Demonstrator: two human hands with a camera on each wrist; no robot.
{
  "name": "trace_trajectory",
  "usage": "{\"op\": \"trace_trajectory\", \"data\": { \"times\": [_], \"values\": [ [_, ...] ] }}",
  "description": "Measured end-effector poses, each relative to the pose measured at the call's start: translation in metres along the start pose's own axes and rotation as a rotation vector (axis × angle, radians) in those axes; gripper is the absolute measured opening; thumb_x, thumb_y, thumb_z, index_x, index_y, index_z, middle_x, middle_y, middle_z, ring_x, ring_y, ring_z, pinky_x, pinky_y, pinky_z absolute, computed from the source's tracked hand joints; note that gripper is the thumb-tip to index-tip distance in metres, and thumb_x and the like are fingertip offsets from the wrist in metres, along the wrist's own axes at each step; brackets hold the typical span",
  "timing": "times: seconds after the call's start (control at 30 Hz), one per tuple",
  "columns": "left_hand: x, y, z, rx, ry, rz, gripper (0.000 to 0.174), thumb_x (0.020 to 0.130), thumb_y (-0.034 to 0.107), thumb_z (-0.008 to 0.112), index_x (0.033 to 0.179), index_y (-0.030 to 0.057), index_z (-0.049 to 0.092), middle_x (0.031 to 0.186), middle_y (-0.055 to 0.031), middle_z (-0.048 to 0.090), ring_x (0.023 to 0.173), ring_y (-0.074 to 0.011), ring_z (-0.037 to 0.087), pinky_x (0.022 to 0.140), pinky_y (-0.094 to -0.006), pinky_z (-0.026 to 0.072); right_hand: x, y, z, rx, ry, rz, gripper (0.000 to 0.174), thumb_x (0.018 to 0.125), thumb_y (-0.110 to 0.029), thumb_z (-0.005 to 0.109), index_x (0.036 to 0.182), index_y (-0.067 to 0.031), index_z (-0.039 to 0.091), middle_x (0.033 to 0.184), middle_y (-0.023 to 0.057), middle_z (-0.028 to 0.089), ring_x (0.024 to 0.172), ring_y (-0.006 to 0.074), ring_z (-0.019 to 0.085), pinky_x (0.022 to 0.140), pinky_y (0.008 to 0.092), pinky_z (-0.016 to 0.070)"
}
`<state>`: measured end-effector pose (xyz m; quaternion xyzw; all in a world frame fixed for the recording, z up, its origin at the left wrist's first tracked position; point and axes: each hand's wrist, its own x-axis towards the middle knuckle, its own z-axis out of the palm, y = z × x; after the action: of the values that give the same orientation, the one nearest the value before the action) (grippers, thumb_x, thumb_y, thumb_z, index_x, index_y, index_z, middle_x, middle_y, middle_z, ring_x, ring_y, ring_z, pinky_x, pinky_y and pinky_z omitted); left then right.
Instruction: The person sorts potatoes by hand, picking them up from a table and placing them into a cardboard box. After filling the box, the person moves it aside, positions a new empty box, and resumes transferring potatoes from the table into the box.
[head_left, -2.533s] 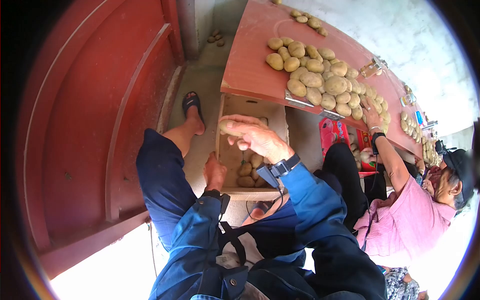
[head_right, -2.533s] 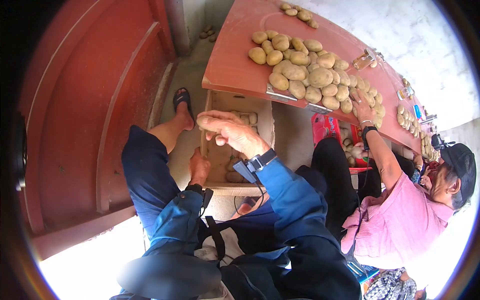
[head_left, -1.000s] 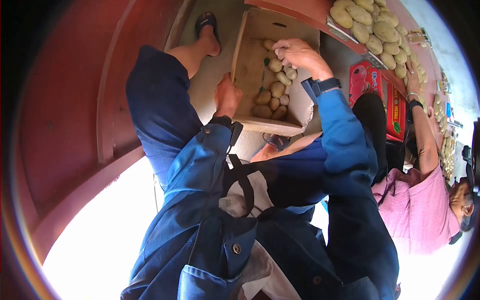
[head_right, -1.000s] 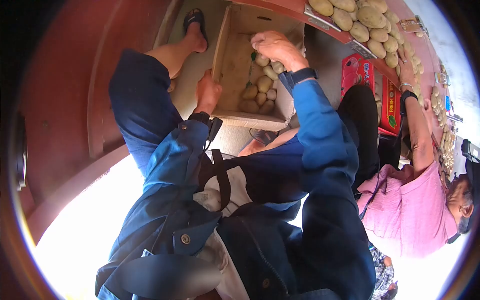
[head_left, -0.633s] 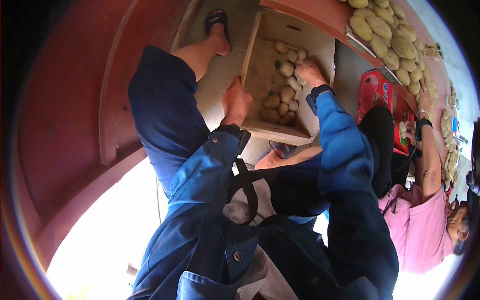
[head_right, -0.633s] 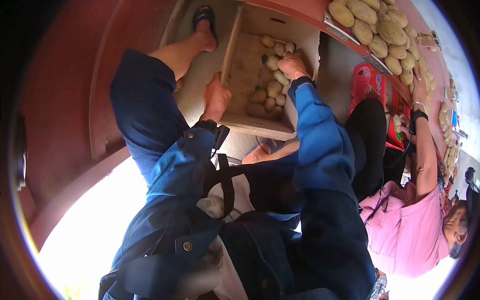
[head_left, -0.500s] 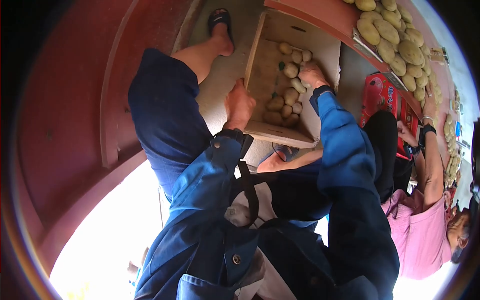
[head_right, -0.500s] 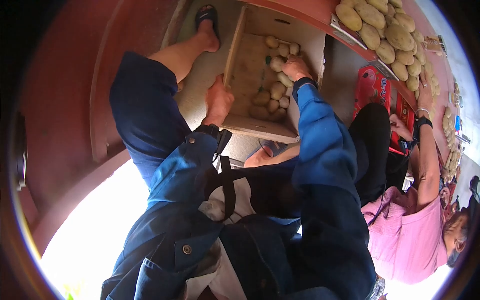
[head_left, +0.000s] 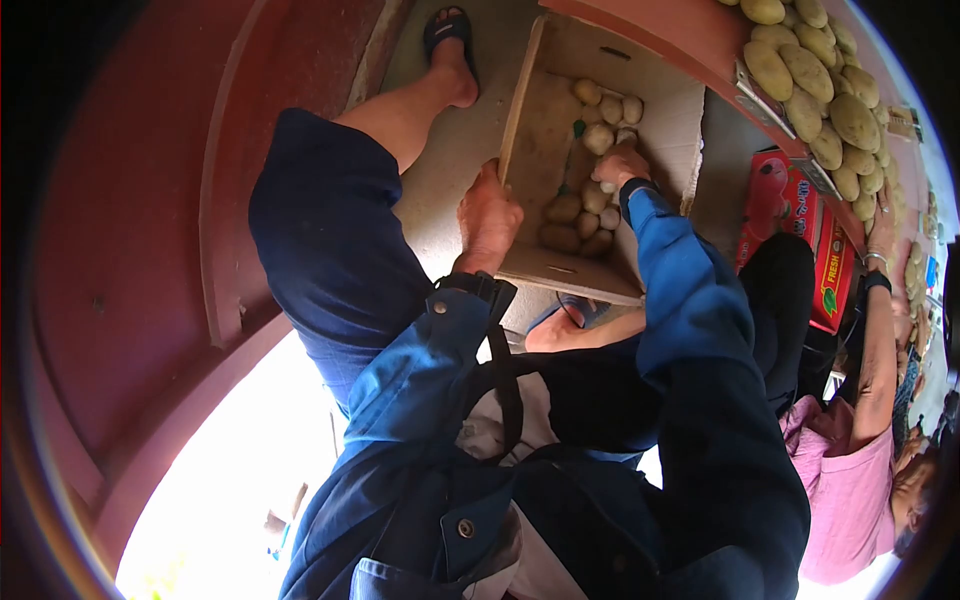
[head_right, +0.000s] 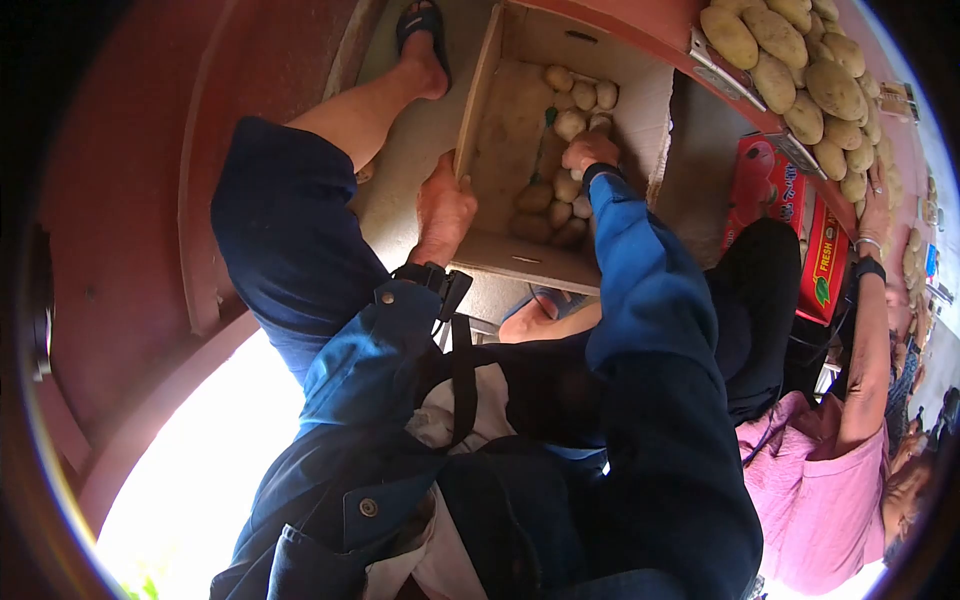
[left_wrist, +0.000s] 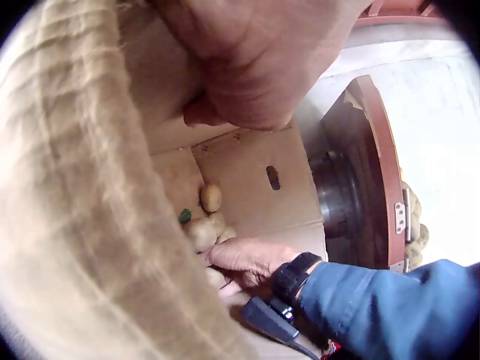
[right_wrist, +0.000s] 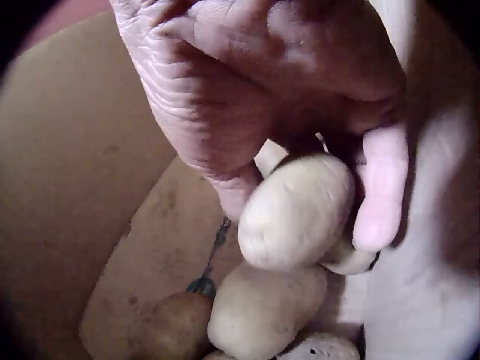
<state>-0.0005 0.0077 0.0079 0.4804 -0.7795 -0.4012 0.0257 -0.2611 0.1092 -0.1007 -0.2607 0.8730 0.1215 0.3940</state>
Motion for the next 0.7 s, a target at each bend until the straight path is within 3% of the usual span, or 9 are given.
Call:
{"op": "trace_trajectory", "data": {
  "times": [0.07, 0.17, 0.27, 0.33, 0.43, 0.47, 0.57, 0.63, 0.7],
  "values": [
    [0.000, -0.003, 0.001, -0.006, -0.006, 0.007, 0.043, 0.094, 0.012, 0.061, 0.136, 0.0092, 0.054, 0.112, -0.0268, 0.071, 0.108, -0.0472, 0.066, 0.092, -0.0532, 0.0524, 0.010, -0.001, 0.008, -0.016, 0.006, 0.043, 0.055, 0.078, -0.039, 0.080, 0.123, -0.0073, 0.072, 0.131, 0.0160, 0.069, 0.121, 0.0327, 0.066, 0.102, 0.0430, 0.0530],
    [-0.001, -0.001, 0.000, -0.006, -0.003, 0.008, 0.042, 0.094, 0.012, 0.061, 0.136, 0.0083, 0.054, 0.112, -0.0269, 0.071, 0.108, -0.0473, 0.066, 0.092, -0.0532, 0.0524, 0.040, 0.013, 0.039, -0.077, 0.069, -0.048, 0.043, 0.082, -0.034, 0.075, 0.119, -0.0125, 0.076, 0.128, 0.0130, 0.071, 0.118, 0.0331, 0.069, 0.099, 0.0442, 0.0560],
    [0.000, 0.000, 0.000, -0.001, -0.018, -0.007, 0.041, 0.095, 0.012, 0.060, 0.136, 0.0077, 0.054, 0.111, -0.0270, 0.071, 0.107, -0.0471, 0.066, 0.091, -0.0533, 0.0526, 0.013, 0.009, 0.026, -0.039, 0.001, -0.117, 0.038, 0.083, -0.033, 0.075, 0.112, -0.0095, 0.077, 0.125, 0.0147, 0.072, 0.113, 0.0345, 0.070, 0.093, 0.0468, 0.0583],
    [-0.001, 0.002, -0.002, -0.001, -0.024, -0.013, 0.041, 0.095, 0.013, 0.060, 0.136, 0.0080, 0.055, 0.111, -0.0268, 0.071, 0.106, -0.0470, 0.067, 0.091, -0.0533, 0.0527, 0.027, 0.017, 0.044, 0.362, -0.193, -0.002, 0.047, 0.075, -0.027, 0.082, 0.117, -0.0081, 0.073, 0.120, 0.0142, 0.072, 0.112, 0.0342, 0.069, 0.095, 0.0435, 0.0565],
    [-0.001, 0.004, -0.002, 0.004, -0.015, -0.027, 0.041, 0.095, 0.013, 0.060, 0.136, 0.0091, 0.055, 0.111, -0.0263, 0.071, 0.106, -0.0470, 0.067, 0.090, -0.0534, 0.0526, 0.052, 0.037, 0.081, 0.497, -0.380, -0.343, 0.057, 0.066, -0.017, 0.090, 0.118, -0.0065, 0.068, 0.117, 0.0104, 0.071, 0.108, 0.0265, 0.067, 0.085, 0.0425, 0.0584],
    [-0.001, 0.003, -0.002, 0.011, -0.011, -0.030, 0.041, 0.095, 0.014, 0.060, 0.136, 0.0095, 0.055, 0.110, -0.0261, 0.071, 0.106, -0.0470, 0.067, 0.090, -0.0535, 0.0526, 0.045, 0.028, 0.096, 0.484, -0.313, -0.309, 0.058, 0.065, -0.016, 0.090, 0.117, -0.0063, 0.068, 0.117, 0.0098, 0.070, 0.108, 0.0246, 0.066, 0.083, 0.0432, 0.0589],
    [-0.003, 0.005, -0.003, 0.011, -0.019, -0.022, 0.040, 0.095, 0.014, 0.060, 0.135, 0.0101, 0.055, 0.110, -0.0257, 0.071, 0.106, -0.0469, 0.067, 0.091, -0.0534, 0.0525, 0.048, 0.029, 0.112, 0.204, -0.165, -0.402, 0.048, 0.080, -0.024, 0.079, 0.123, -0.0081, 0.065, 0.120, 0.0077, 0.067, 0.106, 0.0208, 0.065, 0.073, 0.0399, 0.0586],
    [-0.002, 0.006, -0.001, 0.019, -0.026, -0.028, 0.039, 0.095, 0.014, 0.060, 0.134, 0.0100, 0.055, 0.110, -0.0257, 0.071, 0.106, -0.0467, 0.067, 0.091, -0.0532, 0.0525, -0.027, -0.015, 0.053, 0.697, -0.272, 0.161, 0.042, 0.091, -0.029, 0.069, 0.129, -0.0102, 0.064, 0.128, 0.0076, 0.066, 0.110, 0.0223, 0.064, 0.074, 0.0389, 0.0604],
    [-0.001, 0.004, -0.002, 0.021, -0.021, -0.030, 0.038, 0.095, 0.014, 0.060, 0.133, 0.0099, 0.056, 0.109, -0.0256, 0.072, 0.105, -0.0465, 0.067, 0.090, -0.0530, 0.0526, -0.026, -0.017, 0.051, 0.653, -0.279, 0.144, 0.046, 0.092, -0.030, 0.068, 0.134, -0.0117, 0.062, 0.132, 0.0053, 0.064, 0.113, 0.0211, 0.063, 0.074, 0.0370, 0.0597]
  ]
}}
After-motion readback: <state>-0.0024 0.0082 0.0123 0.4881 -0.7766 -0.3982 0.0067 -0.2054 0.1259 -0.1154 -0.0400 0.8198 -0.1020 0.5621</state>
